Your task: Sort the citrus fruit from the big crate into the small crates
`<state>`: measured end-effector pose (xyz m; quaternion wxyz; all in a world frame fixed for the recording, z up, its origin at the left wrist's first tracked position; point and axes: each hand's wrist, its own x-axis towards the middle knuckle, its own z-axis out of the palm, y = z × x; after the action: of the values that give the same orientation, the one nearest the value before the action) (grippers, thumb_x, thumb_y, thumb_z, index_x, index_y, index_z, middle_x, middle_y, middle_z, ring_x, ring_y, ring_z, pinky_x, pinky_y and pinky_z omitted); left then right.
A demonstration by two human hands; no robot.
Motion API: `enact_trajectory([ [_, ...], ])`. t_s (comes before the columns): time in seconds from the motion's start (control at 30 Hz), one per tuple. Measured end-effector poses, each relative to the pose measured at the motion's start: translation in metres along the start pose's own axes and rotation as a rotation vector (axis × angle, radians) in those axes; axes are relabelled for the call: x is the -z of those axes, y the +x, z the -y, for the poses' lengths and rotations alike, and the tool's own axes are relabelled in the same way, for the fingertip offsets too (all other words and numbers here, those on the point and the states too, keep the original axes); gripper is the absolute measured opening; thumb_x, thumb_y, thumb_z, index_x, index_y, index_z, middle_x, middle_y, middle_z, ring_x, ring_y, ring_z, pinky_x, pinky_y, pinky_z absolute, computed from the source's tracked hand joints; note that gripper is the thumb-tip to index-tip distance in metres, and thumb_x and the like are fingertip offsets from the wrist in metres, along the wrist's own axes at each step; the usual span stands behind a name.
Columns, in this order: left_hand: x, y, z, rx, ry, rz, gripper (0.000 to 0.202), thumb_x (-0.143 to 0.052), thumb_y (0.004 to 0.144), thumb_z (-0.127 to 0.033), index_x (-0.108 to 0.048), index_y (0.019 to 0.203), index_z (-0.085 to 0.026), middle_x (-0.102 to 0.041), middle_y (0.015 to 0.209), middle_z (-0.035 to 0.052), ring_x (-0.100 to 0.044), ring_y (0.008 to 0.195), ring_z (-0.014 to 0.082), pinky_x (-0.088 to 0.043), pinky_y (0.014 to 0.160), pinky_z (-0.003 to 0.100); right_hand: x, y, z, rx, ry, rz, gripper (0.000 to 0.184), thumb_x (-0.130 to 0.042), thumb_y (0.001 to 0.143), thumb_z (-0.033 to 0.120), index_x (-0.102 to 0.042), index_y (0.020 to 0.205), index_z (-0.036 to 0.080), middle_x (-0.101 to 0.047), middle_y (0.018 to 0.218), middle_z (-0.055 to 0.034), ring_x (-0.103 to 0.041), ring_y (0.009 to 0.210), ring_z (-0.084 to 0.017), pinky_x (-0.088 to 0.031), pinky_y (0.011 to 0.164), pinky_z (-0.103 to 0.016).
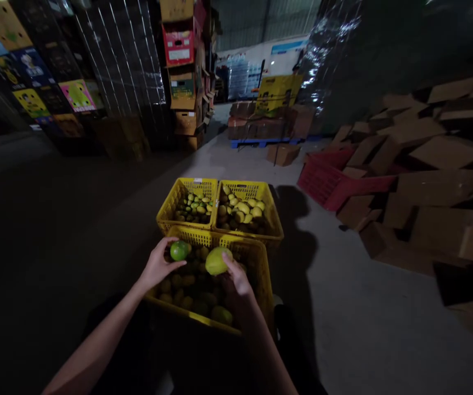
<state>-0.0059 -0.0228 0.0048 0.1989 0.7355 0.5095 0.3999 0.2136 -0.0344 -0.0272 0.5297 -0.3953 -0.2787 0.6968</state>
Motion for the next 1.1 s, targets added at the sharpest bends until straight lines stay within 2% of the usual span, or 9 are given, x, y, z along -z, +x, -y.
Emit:
enact_trajectory([
  [0.13, -0.002, -0.008, 0.006, -0.047, 0.004, -0.005, 0.044, -0.069, 0.074, -0.025, -0.050, 0.114, -0.023, -0.057, 0.118, 0.0070, -0.054, 0.114, 0.0211, -0.043, 0.099, 0.036, 0.003, 0.008, -0.015, -0.034, 0.072, -0.151, 0.025, -0.076, 0.063, 0.042, -0.066, 0.077, 0.023, -0.072, 0.087, -0.0064, -0.068, 0.086, -0.029, -0.057, 0.072, -0.042],
  [0.27, -0.004, -0.007, 0.000, -0.053, 0.010, -0.012, 0.043, -0.066, 0.077, -0.026, -0.049, 0.117, -0.024, -0.056, 0.121, 0.0075, -0.053, 0.117, 0.0217, -0.042, 0.101, 0.037, -0.008, 0.005, -0.018, -0.029, 0.130, -0.054, 0.026, -0.076, 0.063, 0.033, -0.066, 0.086, 0.025, -0.072, 0.099, -0.0052, -0.064, 0.100, -0.029, -0.053, 0.086, -0.044],
  [0.4, -0.007, -0.009, -0.002, -0.074, 0.025, -0.016, 0.042, -0.063, 0.080, -0.025, -0.048, 0.119, -0.025, -0.055, 0.124, 0.0075, -0.052, 0.119, 0.0214, -0.042, 0.102, 0.038, -0.017, -0.002, -0.011, -0.065, 0.159, 0.002, 0.029, -0.073, 0.066, 0.034, -0.066, 0.092, 0.022, -0.072, 0.102, -0.0063, -0.064, 0.102, -0.028, -0.050, 0.092, -0.044],
  [0.57, -0.009, -0.012, -0.003, -0.169, 0.024, -0.073, 0.036, -0.060, 0.084, -0.029, -0.048, 0.118, -0.024, -0.055, 0.125, 0.0088, -0.052, 0.119, 0.0202, -0.043, 0.102, 0.036, -0.021, -0.006, -0.002, -0.129, 0.222, 0.051, 0.030, -0.066, 0.070, 0.035, -0.068, 0.095, 0.018, -0.073, 0.096, -0.0073, -0.069, 0.089, -0.024, -0.051, 0.090, -0.040],
  [0.7, -0.010, -0.013, -0.009, -0.181, -0.020, -0.095, 0.038, -0.062, 0.082, -0.035, -0.050, 0.115, -0.023, -0.056, 0.124, 0.0093, -0.053, 0.116, 0.0208, -0.044, 0.100, 0.036, -0.018, -0.006, -0.003, -0.166, 0.164, 0.032, 0.031, -0.066, 0.070, 0.039, -0.066, 0.093, 0.019, -0.074, 0.086, -0.0069, -0.070, 0.073, -0.023, -0.055, 0.070, -0.036],
  [0.8, -0.012, -0.012, -0.014, -0.046, -0.116, -0.088, 0.045, -0.068, 0.074, -0.041, -0.052, 0.111, -0.022, -0.060, 0.116, 0.0075, -0.057, 0.110, 0.0213, -0.047, 0.096, 0.035, -0.017, -0.007, -0.004, -0.150, 0.143, 0.015, 0.032, -0.064, 0.072, 0.044, -0.065, 0.092, 0.019, -0.073, 0.079, -0.0063, -0.065, 0.058, -0.019, -0.050, 0.053, -0.031],
  [0.9, -0.017, -0.010, -0.017, 0.203, -0.321, -0.033, 0.049, -0.065, 0.070, -0.052, -0.051, 0.104, -0.019, -0.065, 0.102, 0.0066, -0.064, 0.091, 0.0205, -0.054, 0.080, 0.033, -0.021, -0.008, -0.001, -0.127, 0.198, 0.014, 0.031, -0.064, 0.075, 0.045, -0.066, 0.090, 0.018, -0.072, 0.081, -0.0054, -0.058, 0.051, -0.014, -0.045, 0.046, -0.026],
  [1.0, -0.023, -0.008, -0.019, 0.440, -0.578, 0.100, 0.057, -0.048, 0.074, -0.067, -0.052, 0.099, -0.017, -0.067, 0.083, 0.0067, -0.066, 0.068, 0.0199, -0.054, 0.060, 0.033, -0.024, -0.010, 0.001, -0.087, 0.220, 0.029, 0.031, -0.068, 0.072, 0.043, -0.068, 0.089, 0.017, -0.072, 0.080, -0.0040, -0.056, 0.052, -0.013, -0.044, 0.045, -0.024],
  [1.1, -0.029, -0.007, -0.019, 0.577, -0.745, 0.210, 0.073, -0.030, 0.075, -0.077, -0.056, 0.098, -0.013, -0.066, 0.071, 0.0084, -0.066, 0.066, 0.0225, -0.052, 0.057, 0.034, -0.024, -0.010, 0.000, -0.100, 0.181, 0.063, 0.031, -0.073, 0.069, 0.040, -0.069, 0.089, 0.017, -0.071, 0.078, -0.0033, -0.061, 0.059, -0.014, -0.050, 0.054, -0.023],
])
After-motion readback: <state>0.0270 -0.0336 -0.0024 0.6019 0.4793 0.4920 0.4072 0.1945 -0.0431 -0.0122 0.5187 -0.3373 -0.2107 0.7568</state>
